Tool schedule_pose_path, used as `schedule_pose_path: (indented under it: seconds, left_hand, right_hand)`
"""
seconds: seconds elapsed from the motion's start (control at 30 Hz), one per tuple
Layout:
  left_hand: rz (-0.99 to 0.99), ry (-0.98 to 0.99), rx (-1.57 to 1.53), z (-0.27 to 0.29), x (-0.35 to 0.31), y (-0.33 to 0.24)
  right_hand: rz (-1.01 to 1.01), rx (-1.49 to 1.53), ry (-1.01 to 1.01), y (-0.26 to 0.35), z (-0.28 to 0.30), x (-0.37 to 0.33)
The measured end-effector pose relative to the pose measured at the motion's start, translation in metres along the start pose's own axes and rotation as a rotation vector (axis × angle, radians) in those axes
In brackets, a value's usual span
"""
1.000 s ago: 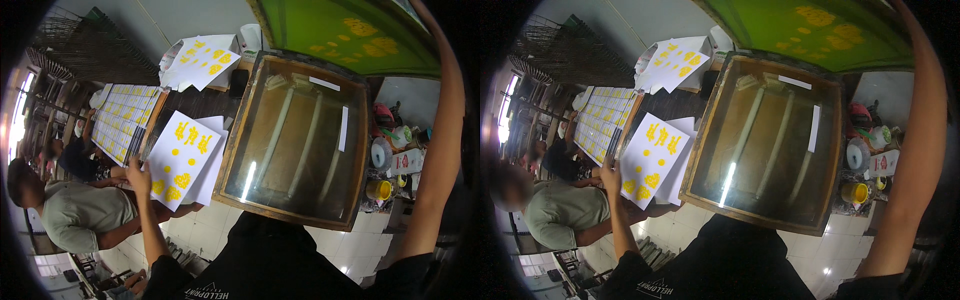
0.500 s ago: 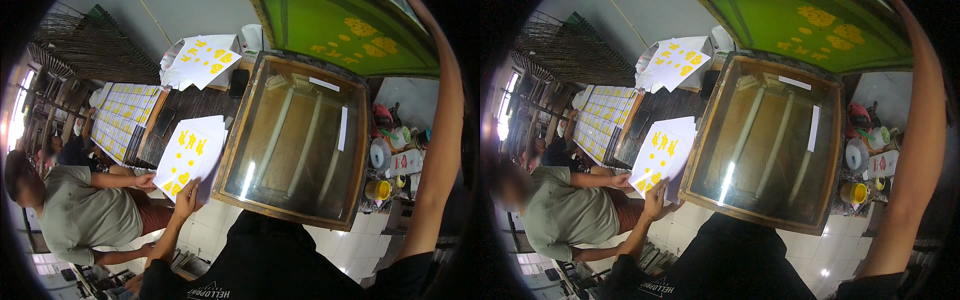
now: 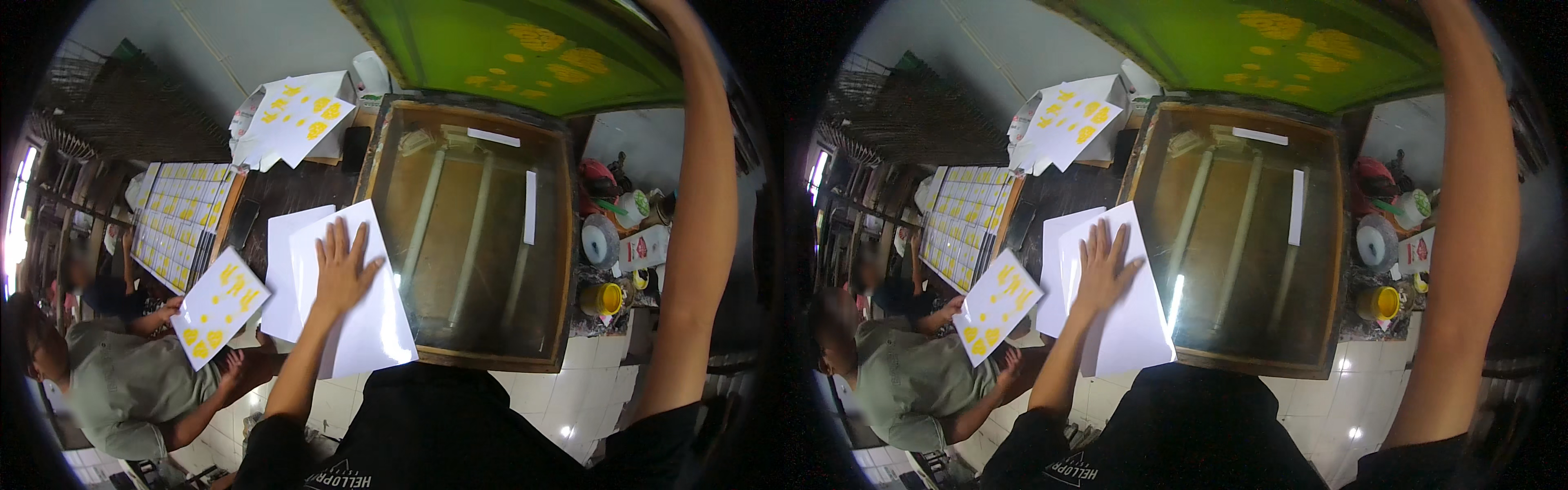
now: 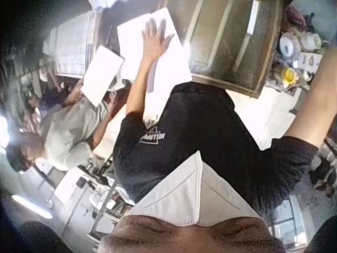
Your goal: The person performs manual screen printing by placing sheets of paper on a vacuum bed, lowering a screen, and using a squeegee to apply yellow ink; the person then lifts the screen and hands the completed print to an assistant.
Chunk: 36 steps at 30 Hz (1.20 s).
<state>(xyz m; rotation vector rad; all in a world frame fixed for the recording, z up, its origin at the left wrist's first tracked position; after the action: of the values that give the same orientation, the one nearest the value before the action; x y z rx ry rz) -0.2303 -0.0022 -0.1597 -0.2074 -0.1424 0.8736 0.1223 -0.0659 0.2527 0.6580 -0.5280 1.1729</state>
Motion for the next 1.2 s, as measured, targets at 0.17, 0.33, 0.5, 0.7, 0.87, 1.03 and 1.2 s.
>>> schedule_pose_path:
  seconds: [0.17, 0.33, 0.5, 0.7, 0.87, 1.03, 1.2]
  left_hand:
    - [-0.249, 0.106, 0.013, -0.039, 0.098, -0.066]
    - [-0.416, 0.185, -0.017, -0.076, 0.169, -0.181]
    - [-0.400, 0.269, 0.096, -0.081, 0.207, -0.241]
    - [-0.364, 0.314, 0.144, -0.081, 0.238, -0.252]
    - [-0.347, 0.256, -0.001, -0.076, 0.247, -0.250]
    - [-0.456, 0.105, -0.987, 0.029, 0.195, -0.251]
    - [-0.522, -0.048, -1.521, 0.113, 0.070, -0.154]
  right_hand:
    - [-0.174, 0.036, 0.033, 0.010, 0.000, 0.011]
    - [0.092, 0.021, 0.026, -0.029, -0.004, 0.022]
    - [0.195, -0.056, -0.005, -0.038, 0.000, 0.022]
    - [0.216, -0.150, -0.068, -0.048, -0.011, 0.041]
    - [0.038, -0.062, -0.033, -0.017, -0.003, 0.020]
    - [-0.007, 0.031, 0.188, -0.026, 0.022, -0.027]
    - [0.010, 0.035, 0.214, 0.000, -0.008, -0.117]
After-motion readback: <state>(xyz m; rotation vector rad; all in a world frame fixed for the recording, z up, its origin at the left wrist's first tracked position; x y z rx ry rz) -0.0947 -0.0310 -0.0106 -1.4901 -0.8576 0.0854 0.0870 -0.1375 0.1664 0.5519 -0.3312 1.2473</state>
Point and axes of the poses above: each hand's wrist, its own x-axis towards the middle knuckle, its own z-axis out of the back of the hand, y = z × x, the point moved 1 cm from there along x, towards the middle knuckle, and after that the axes turned 2 degrees about z, right-handed, at the moved point
